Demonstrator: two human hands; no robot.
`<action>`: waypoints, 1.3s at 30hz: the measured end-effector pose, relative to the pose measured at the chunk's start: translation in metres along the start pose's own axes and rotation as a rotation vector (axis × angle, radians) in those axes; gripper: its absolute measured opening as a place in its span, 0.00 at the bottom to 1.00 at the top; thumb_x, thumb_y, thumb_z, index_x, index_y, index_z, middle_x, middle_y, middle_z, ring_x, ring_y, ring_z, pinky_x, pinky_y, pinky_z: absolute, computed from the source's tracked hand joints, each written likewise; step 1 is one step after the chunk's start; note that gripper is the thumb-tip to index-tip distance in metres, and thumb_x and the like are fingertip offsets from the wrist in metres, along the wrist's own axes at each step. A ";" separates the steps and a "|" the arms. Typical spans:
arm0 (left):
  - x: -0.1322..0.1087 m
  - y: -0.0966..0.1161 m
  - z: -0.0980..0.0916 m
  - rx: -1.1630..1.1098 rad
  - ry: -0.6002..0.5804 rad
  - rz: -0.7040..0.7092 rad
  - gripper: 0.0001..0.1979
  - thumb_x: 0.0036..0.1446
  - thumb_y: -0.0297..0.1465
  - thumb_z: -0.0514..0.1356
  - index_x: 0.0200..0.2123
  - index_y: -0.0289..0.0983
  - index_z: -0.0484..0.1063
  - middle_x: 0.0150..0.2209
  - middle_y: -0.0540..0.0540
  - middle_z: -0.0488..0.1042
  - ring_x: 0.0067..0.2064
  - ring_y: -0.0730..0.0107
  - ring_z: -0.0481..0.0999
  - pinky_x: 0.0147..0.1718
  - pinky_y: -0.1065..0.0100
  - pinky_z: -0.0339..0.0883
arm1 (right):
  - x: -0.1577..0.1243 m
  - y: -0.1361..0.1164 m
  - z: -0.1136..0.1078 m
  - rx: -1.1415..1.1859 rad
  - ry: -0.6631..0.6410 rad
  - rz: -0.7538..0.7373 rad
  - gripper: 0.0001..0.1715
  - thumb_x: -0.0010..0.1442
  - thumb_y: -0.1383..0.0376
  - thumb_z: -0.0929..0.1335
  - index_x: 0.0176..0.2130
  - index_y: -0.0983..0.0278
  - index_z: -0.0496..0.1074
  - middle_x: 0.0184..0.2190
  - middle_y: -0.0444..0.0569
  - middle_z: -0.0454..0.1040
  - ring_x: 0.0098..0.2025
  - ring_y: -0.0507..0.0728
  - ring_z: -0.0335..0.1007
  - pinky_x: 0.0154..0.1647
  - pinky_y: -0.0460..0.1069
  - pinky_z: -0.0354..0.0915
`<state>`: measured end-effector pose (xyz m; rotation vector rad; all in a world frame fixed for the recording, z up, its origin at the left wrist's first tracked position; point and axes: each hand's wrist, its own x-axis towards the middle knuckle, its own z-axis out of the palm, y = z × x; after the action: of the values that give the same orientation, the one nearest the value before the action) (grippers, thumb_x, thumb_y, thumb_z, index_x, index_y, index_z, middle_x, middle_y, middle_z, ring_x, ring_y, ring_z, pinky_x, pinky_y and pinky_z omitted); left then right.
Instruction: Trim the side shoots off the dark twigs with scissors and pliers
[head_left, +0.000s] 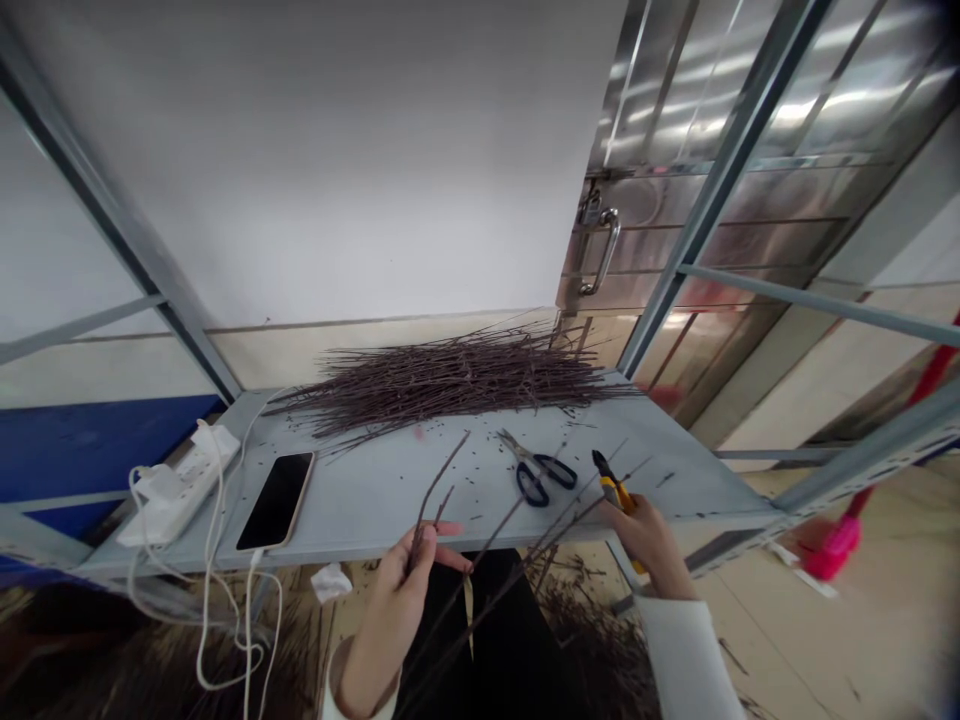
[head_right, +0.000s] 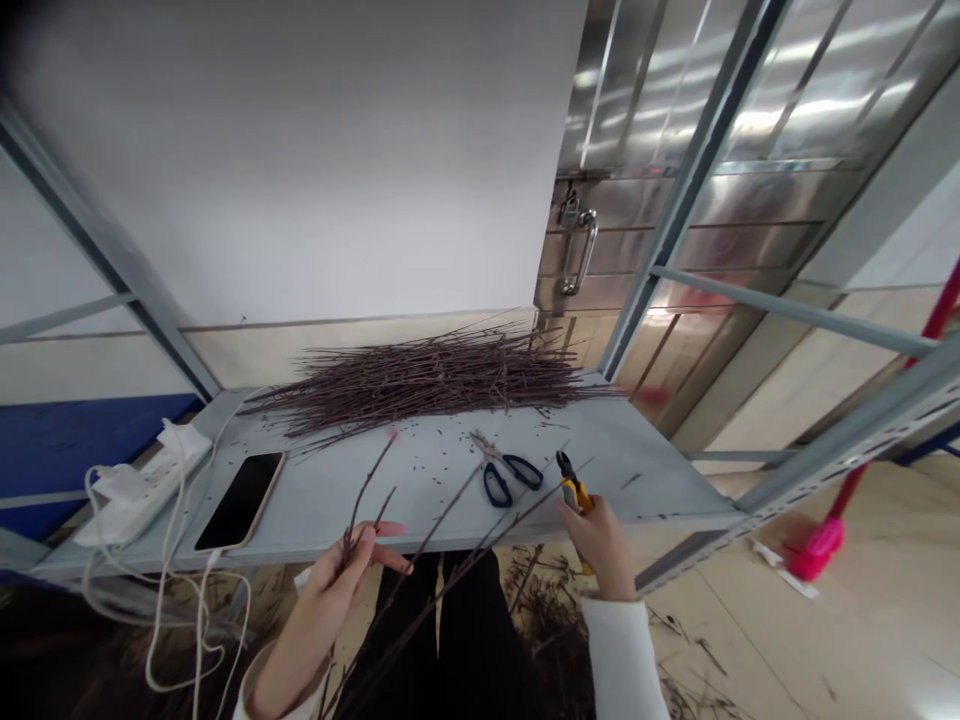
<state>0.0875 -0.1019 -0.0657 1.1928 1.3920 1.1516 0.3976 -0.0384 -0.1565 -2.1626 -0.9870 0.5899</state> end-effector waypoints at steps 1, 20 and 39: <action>0.001 0.000 0.001 -0.010 -0.001 0.004 0.23 0.55 0.49 0.56 0.36 0.35 0.78 0.22 0.45 0.78 0.27 0.62 0.75 0.27 0.67 0.67 | 0.006 -0.004 0.001 -0.055 -0.024 -0.003 0.20 0.42 0.53 0.67 0.31 0.65 0.68 0.26 0.55 0.73 0.35 0.66 0.71 0.33 0.53 0.62; 0.013 -0.003 0.000 0.026 -0.005 0.050 0.26 0.52 0.53 0.55 0.35 0.35 0.75 0.17 0.49 0.72 0.26 0.63 0.72 0.36 0.62 0.64 | 0.011 -0.056 0.028 0.010 0.120 -0.200 0.28 0.57 0.55 0.60 0.48 0.73 0.66 0.52 0.71 0.62 0.58 0.73 0.53 0.57 0.67 0.44; 0.018 -0.006 0.004 0.090 0.029 0.169 0.15 0.52 0.41 0.61 0.39 0.38 0.74 0.42 0.42 0.78 0.45 0.60 0.76 0.44 0.64 0.68 | -0.127 -0.111 0.064 0.703 -0.599 -0.549 0.11 0.60 0.57 0.65 0.36 0.62 0.69 0.34 0.47 0.71 0.35 0.53 0.69 0.34 0.48 0.65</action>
<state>0.0894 -0.0844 -0.0737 1.3839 1.3982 1.2384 0.2270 -0.0595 -0.1023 -1.0455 -1.3511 1.1267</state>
